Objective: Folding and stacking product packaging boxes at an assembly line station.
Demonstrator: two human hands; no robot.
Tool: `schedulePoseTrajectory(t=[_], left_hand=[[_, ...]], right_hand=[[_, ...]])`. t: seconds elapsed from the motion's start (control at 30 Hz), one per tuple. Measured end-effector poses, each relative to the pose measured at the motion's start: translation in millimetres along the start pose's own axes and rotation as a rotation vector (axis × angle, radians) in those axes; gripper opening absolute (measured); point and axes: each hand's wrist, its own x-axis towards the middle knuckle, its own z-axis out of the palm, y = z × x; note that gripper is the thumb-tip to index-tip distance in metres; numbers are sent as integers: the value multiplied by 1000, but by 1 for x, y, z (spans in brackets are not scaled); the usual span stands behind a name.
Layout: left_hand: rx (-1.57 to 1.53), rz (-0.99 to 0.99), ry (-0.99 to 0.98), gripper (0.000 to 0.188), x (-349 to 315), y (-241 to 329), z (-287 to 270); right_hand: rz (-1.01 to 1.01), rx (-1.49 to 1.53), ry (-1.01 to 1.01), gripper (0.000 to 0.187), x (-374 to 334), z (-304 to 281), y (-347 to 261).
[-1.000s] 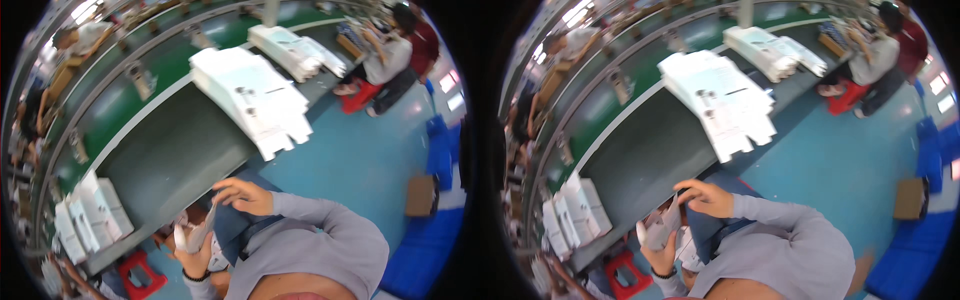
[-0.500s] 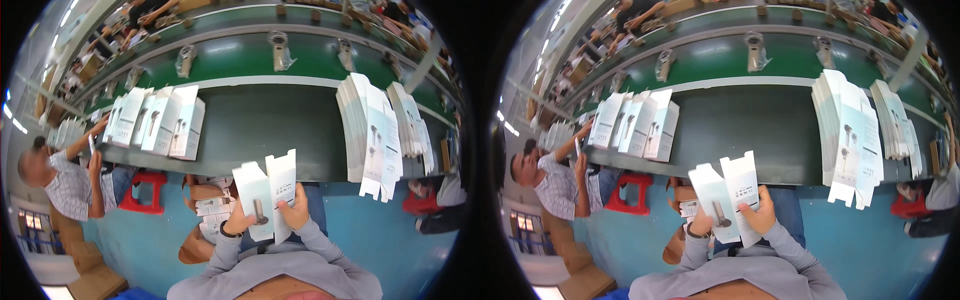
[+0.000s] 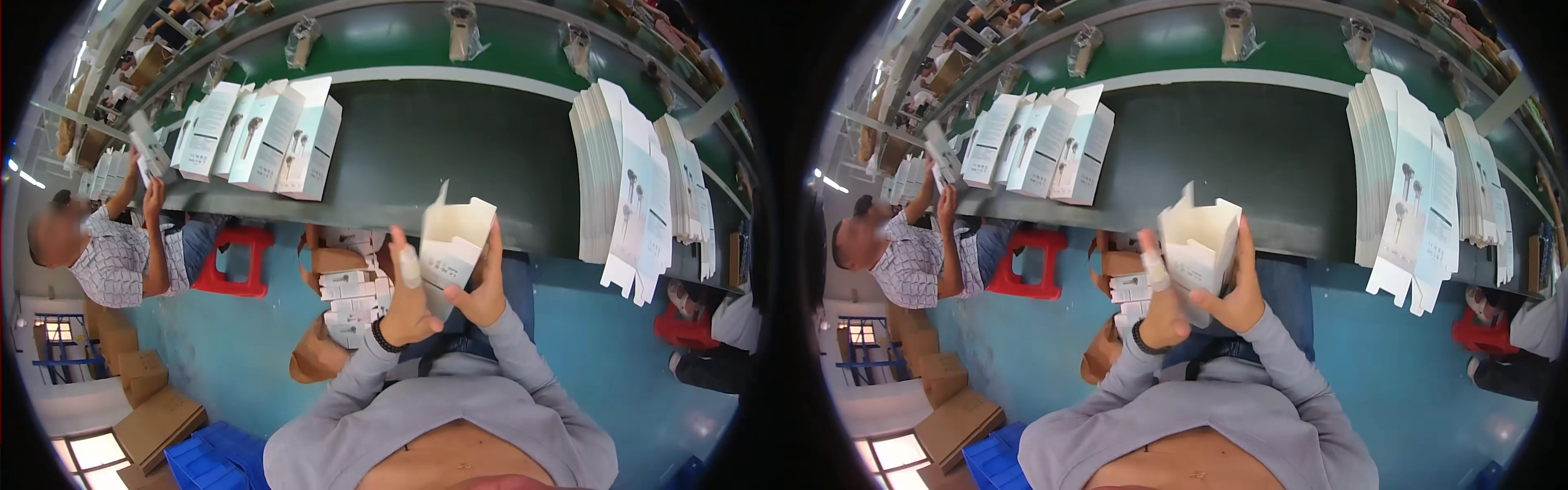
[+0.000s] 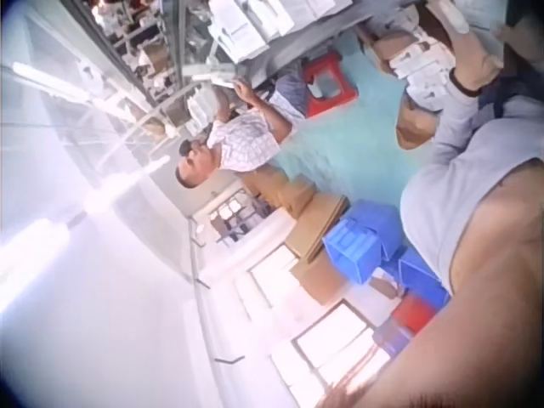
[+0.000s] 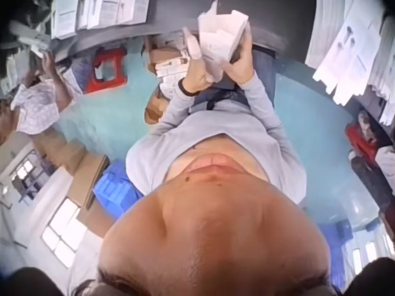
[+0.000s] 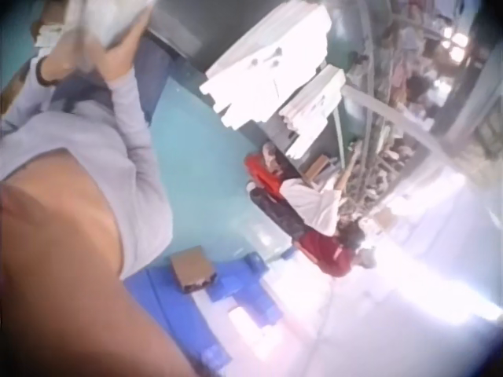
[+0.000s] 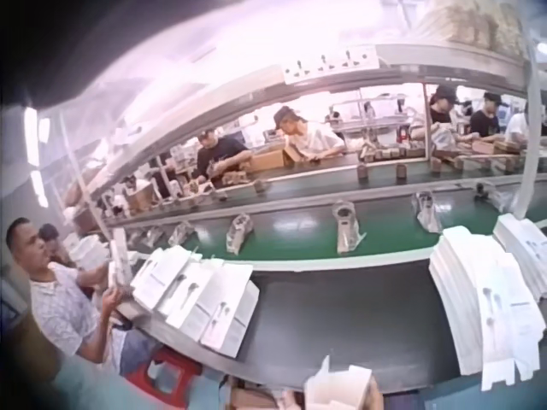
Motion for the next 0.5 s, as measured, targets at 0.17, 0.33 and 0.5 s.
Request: schedulePoseTrajectory(t=[0.17, 0.33, 0.5], left_hand=[[-48, 3, 7, 95, -6, 5, -19], [176, 135, -151, 72, 24, 35, -34], [31, 59, -82, 49, 11, 35, -28]], right_hand=[[104, -74, -195, 96, -15, -16, -1], [33, -198, -98, 86, -24, -13, 2], [-31, -249, -15, 71, -24, 3, -9]])
